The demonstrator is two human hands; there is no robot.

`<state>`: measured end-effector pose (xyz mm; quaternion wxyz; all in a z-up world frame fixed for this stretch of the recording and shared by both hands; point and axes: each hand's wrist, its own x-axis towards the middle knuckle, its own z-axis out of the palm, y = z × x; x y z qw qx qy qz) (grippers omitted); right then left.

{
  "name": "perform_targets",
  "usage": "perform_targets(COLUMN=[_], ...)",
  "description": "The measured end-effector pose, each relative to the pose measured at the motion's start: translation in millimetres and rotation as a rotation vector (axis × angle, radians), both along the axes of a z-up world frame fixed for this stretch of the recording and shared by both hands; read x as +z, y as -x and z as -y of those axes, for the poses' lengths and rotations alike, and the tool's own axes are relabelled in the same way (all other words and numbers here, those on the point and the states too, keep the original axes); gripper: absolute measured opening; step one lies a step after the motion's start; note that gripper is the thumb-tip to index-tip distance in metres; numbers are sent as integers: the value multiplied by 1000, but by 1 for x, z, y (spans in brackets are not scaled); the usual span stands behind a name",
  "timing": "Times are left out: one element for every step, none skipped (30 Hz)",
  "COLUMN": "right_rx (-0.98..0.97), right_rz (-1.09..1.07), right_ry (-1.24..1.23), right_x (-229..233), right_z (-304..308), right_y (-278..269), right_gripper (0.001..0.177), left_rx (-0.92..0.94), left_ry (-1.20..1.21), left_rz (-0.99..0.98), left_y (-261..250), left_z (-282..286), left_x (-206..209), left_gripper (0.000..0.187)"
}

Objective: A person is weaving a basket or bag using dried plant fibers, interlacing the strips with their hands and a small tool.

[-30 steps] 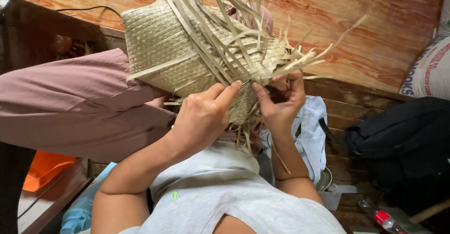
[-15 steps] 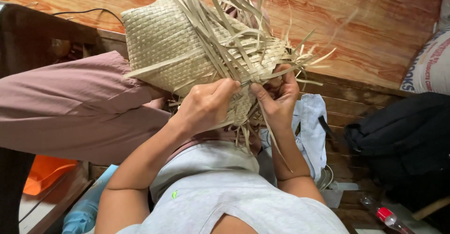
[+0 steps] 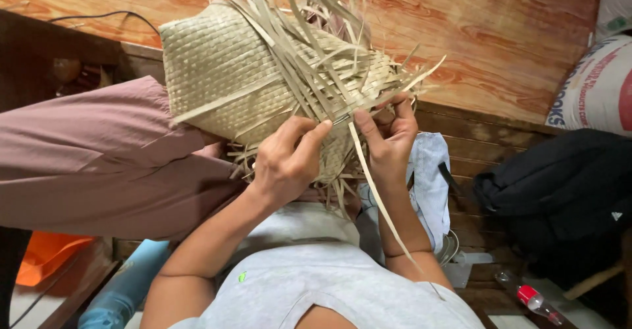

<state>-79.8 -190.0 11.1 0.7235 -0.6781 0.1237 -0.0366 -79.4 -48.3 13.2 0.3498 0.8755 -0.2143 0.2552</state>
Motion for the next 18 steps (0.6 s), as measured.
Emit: perform_targets(right_rx=[5,8,5,6,18,31,26,25,27,25,36,48,49,33,16,15,18,19], right_rz=[-5,-12,-19,-23,-20,-17,-19,-14,-7,-6,-6,-6,-5,1,11,16,16,16], right_ry=[-1,-59,-114,-112,-125,-137,-138,-145,-153,-155,-110,-66,-67,-51,-35,-36,90,215], right_x=[1,2,3,2,1,0,1,2,3,-1,-5,-9,-12,-15,-18,-12,-7,-2], right_z=[-1,-3,-3,-3,-3,-2,-3,-4,-5,-4,-2,-1,-1,-1,-1,3,4,7], right_y=[1,1,2,2,4,5,5,6,5,8,10,13,15,18,20,19,19,18], right_gripper=[22,24,27,27,28,29,29,30,32,32,35,38,38,38,38,38,34,30], left_rx=[5,-21,-52,-51,-90,-129,-133,-159,-182,-184,-203,-222,-221,-255,-291,-292,-298,-304], left_ry=[-1,7,18,21,55,89,88,79,69,67,21,-26,-27,-21,-15,-17,-36,-55], left_rz=[-5,0,6,1,-4,-9,-12,-9,-3,-3,67,137,138,138,142,147,125,102], left_y=[-1,-1,-2,-2,-2,-2,-2,-3,-4,-7,-10,-12,-14,-15,-17,-14,-11,-8], left_z=[-1,-1,-1,-1,-2,-3,-4,-4,-5,-6,-5,-5,-5,-5,-5,-3,-1,0], left_x=[1,1,2,2,3,3,4,6,7,7,8,9,8,8,9,4,-1,-7], left_gripper=[19,21,24,24,23,23,23,23,23,23,21,18,18,16,15,15,14,14])
